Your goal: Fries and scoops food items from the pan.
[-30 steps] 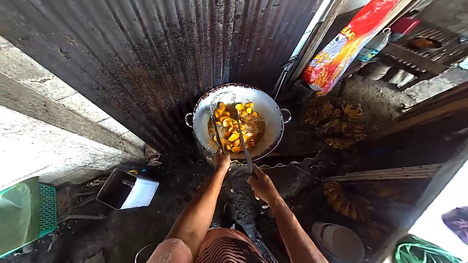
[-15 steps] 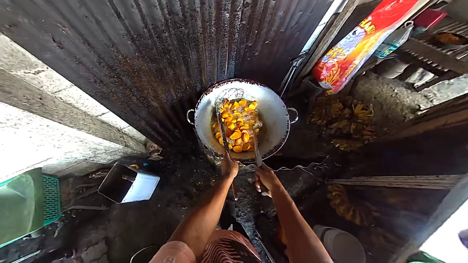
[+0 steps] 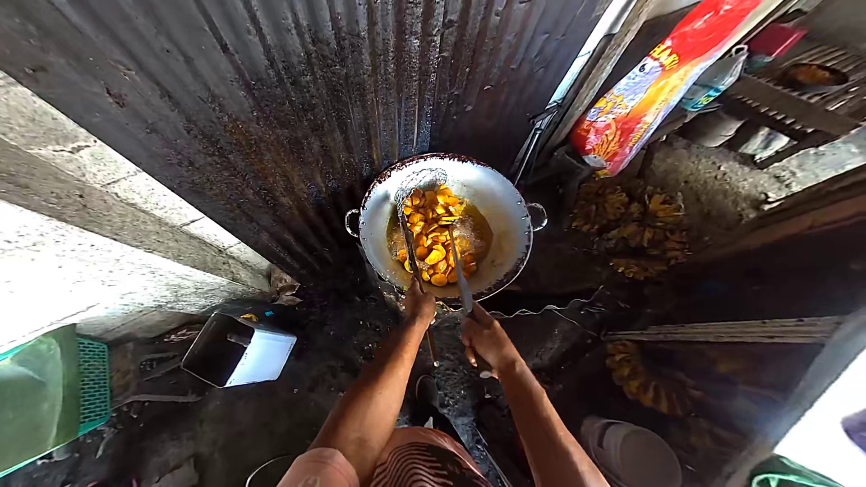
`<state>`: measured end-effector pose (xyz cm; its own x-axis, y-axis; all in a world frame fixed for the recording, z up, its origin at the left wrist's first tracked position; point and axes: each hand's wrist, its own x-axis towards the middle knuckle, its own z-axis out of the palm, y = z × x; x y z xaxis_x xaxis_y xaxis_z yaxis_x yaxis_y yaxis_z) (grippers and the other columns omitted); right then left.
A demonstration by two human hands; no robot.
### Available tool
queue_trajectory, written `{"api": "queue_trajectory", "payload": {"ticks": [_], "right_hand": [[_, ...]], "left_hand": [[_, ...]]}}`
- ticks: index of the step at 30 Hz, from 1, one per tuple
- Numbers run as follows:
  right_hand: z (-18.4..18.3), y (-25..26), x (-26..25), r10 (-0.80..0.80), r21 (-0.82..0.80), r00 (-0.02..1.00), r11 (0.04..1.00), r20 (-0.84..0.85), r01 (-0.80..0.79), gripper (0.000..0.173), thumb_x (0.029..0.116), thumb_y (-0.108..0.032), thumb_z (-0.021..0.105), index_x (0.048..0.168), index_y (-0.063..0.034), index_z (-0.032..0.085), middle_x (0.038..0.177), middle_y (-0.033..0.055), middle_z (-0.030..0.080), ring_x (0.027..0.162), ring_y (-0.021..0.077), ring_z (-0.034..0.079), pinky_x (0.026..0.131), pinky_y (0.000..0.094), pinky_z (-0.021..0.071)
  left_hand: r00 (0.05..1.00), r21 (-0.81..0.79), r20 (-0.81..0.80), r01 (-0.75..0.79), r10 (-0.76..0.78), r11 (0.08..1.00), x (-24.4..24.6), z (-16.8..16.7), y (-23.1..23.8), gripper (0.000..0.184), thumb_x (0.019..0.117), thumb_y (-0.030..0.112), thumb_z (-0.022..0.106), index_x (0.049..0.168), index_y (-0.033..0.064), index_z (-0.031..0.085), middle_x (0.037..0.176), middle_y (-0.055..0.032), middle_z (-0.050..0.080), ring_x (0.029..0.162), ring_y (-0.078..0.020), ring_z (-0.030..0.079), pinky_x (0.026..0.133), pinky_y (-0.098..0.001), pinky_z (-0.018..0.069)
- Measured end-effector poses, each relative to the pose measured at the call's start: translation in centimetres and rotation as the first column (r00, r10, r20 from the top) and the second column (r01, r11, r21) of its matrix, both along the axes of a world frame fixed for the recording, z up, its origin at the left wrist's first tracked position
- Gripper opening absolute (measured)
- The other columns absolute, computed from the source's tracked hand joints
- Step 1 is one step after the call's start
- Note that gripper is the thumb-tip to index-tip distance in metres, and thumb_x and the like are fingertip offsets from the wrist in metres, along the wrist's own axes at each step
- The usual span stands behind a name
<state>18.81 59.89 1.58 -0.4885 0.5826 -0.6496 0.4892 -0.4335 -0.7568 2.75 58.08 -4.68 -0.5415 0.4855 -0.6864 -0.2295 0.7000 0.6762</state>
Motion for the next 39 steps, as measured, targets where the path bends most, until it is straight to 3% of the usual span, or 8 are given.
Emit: {"api": "queue_trajectory", "payload": {"ticks": [4,8,13,16,19,26,32,39], "right_hand": [[-0.6,-1.7,-0.2,0.237,0.204,0.93,0.932,0.281,-0.3,0.062,0.1084,-0.019,0.044,0.165,-0.0177,0.019,0.098,0.0153,0.063,0.059,0.0214,0.06,0.057,0.0402,0.055],[-0.3,-1.5,1.6,0.255,0.252,0.87,0.889,0.423,-0.383,0.064,0.108,-0.025,0.047,0.166,-0.026,0.02,0.11,0.0187,0.069,0.078,0.0298,0.069,0.072,0.0497,0.0575],[-2.3,1.5,2.1,0.121,0.262,0.752,0.891,0.648,-0.37,0.067,0.1074,-0.025,0.043,0.167,-0.0258,0.012,0.115,0.0218,0.071,0.102,0.0392,0.071,0.089,0.0586,0.0557],[-4.2,3.0,2.5,0.051,0.23,0.839,0.951,0.542,-0.206,0.063,0.1081,-0.019,0.043,0.166,-0.0188,0.017,0.107,0.0208,0.068,0.074,0.0297,0.069,0.067,0.0467,0.0578],[-5.6,3.3,2.6,-0.077,0.057,0.971,0.996,0.228,0.066,0.052,0.1108,-0.017,0.042,0.161,-0.0175,0.028,0.075,0.0079,0.051,0.048,0.0166,0.051,0.044,0.0329,0.0481],[-5.1,7.5,-0.3,-0.16,-0.184,0.986,0.971,-0.036,0.151,0.034,0.1118,-0.019,0.038,0.146,-0.0152,0.039,0.063,0.0008,0.041,0.04,0.0114,0.043,0.037,0.027,0.0441],[-2.3,4.4,0.4,-0.17,-0.161,0.975,0.976,-0.145,0.146,0.043,0.1098,-0.014,0.039,0.153,-0.0145,0.035,0.063,0.001,0.043,0.039,0.0112,0.043,0.036,0.027,0.0439],[-1.3,-1.5,-0.9,0.181,0.133,0.963,0.969,0.2,-0.209,0.062,0.1081,-0.017,0.044,0.165,-0.0184,0.02,0.091,0.0129,0.059,0.052,0.0184,0.055,0.05,0.0368,0.0524]], "left_hand": [[0.987,0.061,0.101,-0.134,0.127,0.989,0.7,1.3,0.1,0.052,0.1024,0.006,0.051,0.152,0.0096,0.039,0.077,-0.011,0.057,0.049,-0.0171,0.054,0.042,-0.03,0.0465],[0.979,0.086,0.094,-0.189,0.18,0.978,1.3,0.9,-0.1,0.04,0.1028,0.006,0.052,0.142,0.0073,0.047,0.074,-0.0109,0.057,0.047,-0.0175,0.053,0.04,-0.0308,0.0456],[0.992,0.013,-0.013,-0.124,0.124,0.992,2.3,-0.9,0.3,0.059,0.1031,0.008,0.051,0.16,0.016,0.036,0.095,-0.0177,0.062,0.06,-0.0242,0.059,0.05,-0.0393,0.0509],[0.992,-0.032,-0.123,-0.026,0.021,0.999,2.8,-0.5,0.6,0.061,0.1038,0.006,0.049,0.162,0.0114,0.032,0.117,-0.0222,0.066,0.078,-0.0293,0.068,0.065,-0.0447,0.0579],[0.978,-0.086,-0.193,0.059,-0.075,0.995,3.1,-0.2,1.0,0.061,0.1042,0.006,0.049,0.162,0.0097,0.029,0.128,-0.021,0.065,0.093,-0.0295,0.071,0.076,-0.0446,0.0595],[0.942,-0.148,-0.259,0.179,-0.213,0.973,1.3,0.3,1.7,0.066,0.103,0.008,0.051,0.164,0.0108,0.024,0.142,-0.0184,0.06,0.115,-0.0295,0.068,0.093,-0.0466,0.0577],[0.974,-0.077,-0.185,0.116,-0.128,0.99,1.0,-0.5,0.5,0.067,0.1027,0.007,0.048,0.165,0.014,0.023,0.128,-0.0223,0.063,0.085,-0.0295,0.07,0.069,-0.0453,0.0594],[0.979,0.058,0.094,-0.187,0.181,0.981,1.7,0.4,-1.1,0.057,0.1026,0.005,0.049,0.157,0.0129,0.035,0.074,-0.01,0.054,0.046,-0.0164,0.051,0.039,-0.03,0.0437]]}}
